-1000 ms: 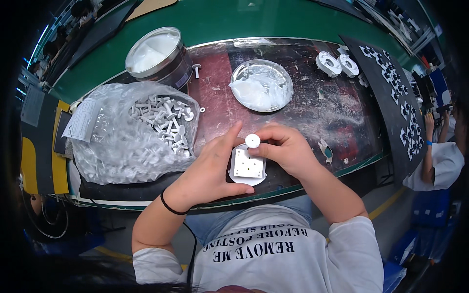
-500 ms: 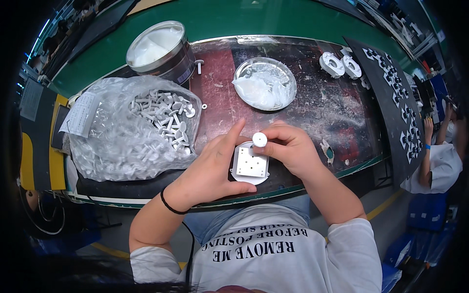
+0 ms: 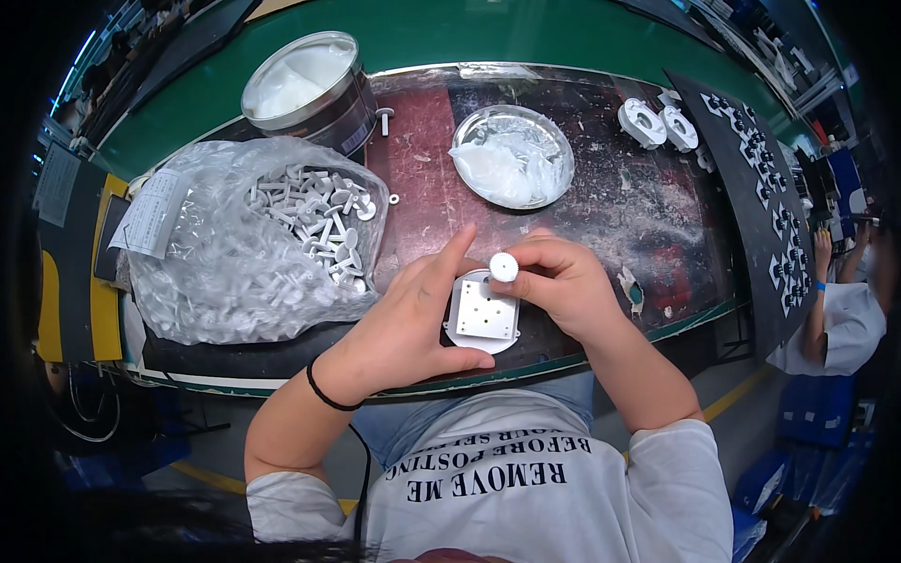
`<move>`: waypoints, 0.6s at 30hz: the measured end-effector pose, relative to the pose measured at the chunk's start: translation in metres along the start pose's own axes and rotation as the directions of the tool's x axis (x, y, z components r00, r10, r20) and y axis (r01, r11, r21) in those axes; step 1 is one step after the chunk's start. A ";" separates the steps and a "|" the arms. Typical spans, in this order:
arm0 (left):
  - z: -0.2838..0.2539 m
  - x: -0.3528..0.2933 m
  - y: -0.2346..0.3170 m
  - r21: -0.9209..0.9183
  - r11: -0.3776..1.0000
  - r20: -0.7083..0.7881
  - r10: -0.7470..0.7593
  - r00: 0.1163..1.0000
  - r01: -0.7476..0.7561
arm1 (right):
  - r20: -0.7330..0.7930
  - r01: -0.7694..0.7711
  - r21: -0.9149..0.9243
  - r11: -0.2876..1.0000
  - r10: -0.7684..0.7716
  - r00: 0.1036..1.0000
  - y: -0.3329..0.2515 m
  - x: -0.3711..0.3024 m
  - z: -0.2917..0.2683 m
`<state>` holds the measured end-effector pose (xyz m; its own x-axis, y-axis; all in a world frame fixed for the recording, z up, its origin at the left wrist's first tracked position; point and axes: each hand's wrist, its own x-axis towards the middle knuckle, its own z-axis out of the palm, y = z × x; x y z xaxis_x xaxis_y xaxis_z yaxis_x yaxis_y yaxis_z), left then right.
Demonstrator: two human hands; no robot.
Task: The person assembles small white plastic components on a green workbench. They pick up a base unit, apply a white substance from a container to a small circular piece, and attach it to the base. The person repeats this process for multiple units, placing the finished assemblies on a black tray.
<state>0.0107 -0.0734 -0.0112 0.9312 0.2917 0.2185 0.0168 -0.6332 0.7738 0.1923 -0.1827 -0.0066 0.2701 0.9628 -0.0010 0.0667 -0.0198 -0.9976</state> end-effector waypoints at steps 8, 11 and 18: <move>0.001 0.000 -0.001 0.000 1.000 -0.007 0.015 1.000 -0.015 | -0.002 0.006 -0.038 0.999 -0.006 1.000 0.000 0.000 0.000; 0.001 0.000 -0.002 0.000 1.000 -0.011 0.021 1.000 -0.021 | -0.007 0.015 -0.050 0.999 -0.015 1.000 -0.001 0.000 0.000; 0.003 0.000 -0.004 0.009 0.999 -0.026 0.034 0.999 -0.034 | -0.006 0.028 -0.101 0.995 -0.029 1.000 -0.003 0.002 0.001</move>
<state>0.0118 -0.0727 -0.0158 0.9217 0.2881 0.2598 -0.0115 -0.6492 0.7605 0.1913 -0.1807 -0.0035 0.2738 0.9614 0.0281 0.1708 -0.0198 -0.9851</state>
